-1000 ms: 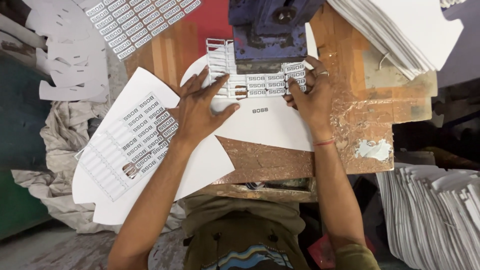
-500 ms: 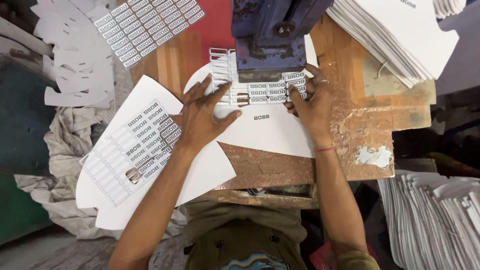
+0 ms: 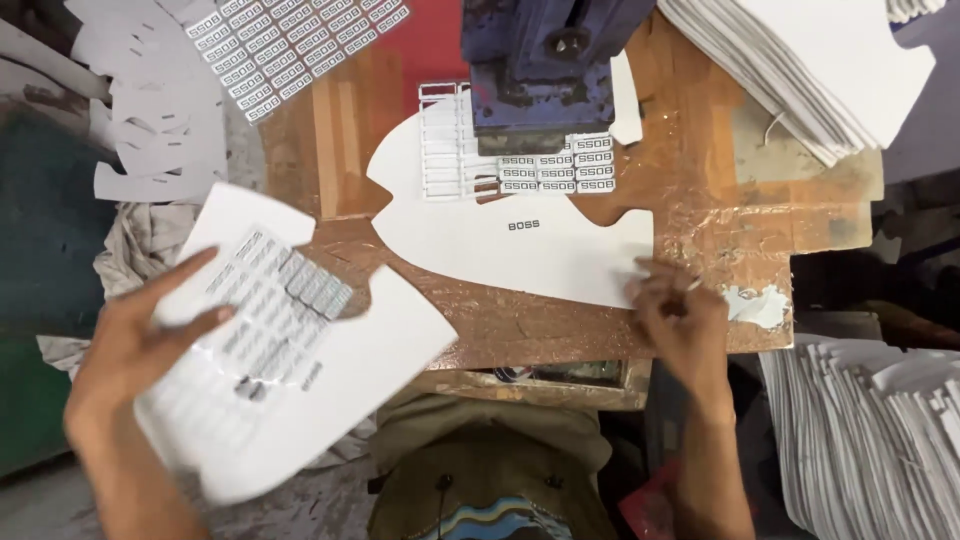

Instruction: Stamping brand labels onto shoe upper components using a production machine.

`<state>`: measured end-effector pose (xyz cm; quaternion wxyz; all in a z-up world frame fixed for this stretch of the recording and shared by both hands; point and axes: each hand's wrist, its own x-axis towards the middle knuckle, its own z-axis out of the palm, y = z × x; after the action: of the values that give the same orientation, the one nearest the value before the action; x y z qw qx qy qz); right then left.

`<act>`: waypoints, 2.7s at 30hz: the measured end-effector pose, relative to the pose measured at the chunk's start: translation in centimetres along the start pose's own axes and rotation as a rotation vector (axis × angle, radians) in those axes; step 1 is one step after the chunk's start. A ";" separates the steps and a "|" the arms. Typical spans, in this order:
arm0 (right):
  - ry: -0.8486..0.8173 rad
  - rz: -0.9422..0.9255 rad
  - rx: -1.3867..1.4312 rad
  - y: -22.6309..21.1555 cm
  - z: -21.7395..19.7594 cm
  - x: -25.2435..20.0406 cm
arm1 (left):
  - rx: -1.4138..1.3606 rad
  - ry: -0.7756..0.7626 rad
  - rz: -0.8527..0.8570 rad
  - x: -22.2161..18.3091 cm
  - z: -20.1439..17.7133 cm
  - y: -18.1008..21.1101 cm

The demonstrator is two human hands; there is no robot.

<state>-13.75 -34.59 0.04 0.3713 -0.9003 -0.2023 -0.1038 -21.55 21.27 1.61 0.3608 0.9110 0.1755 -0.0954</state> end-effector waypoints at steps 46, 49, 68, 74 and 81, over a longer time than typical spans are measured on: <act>0.280 0.372 0.180 9.8 -9.1 -3.5 | -0.027 0.329 0.705 12.4 11.1 16.7; 0.058 0.737 -0.312 7.3 -12.0 -2.1 | 0.126 0.424 0.784 17.1 13.7 18.9; -0.127 0.107 -0.354 14.9 -15.3 19.2 | 0.536 0.367 0.112 -0.8 1.5 3.7; -0.364 -0.117 -0.745 9.5 -11.8 9.9 | -0.514 0.078 0.450 3.4 8.1 10.8; -0.608 -0.342 -0.066 -9.5 -0.8 0.3 | -0.433 -0.421 0.370 7.4 11.2 16.6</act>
<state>-17.69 -28.98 6.70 0.2420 -0.8546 -0.4480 0.1017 -8.79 4.09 1.65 0.5851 0.7900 -0.0545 -0.1747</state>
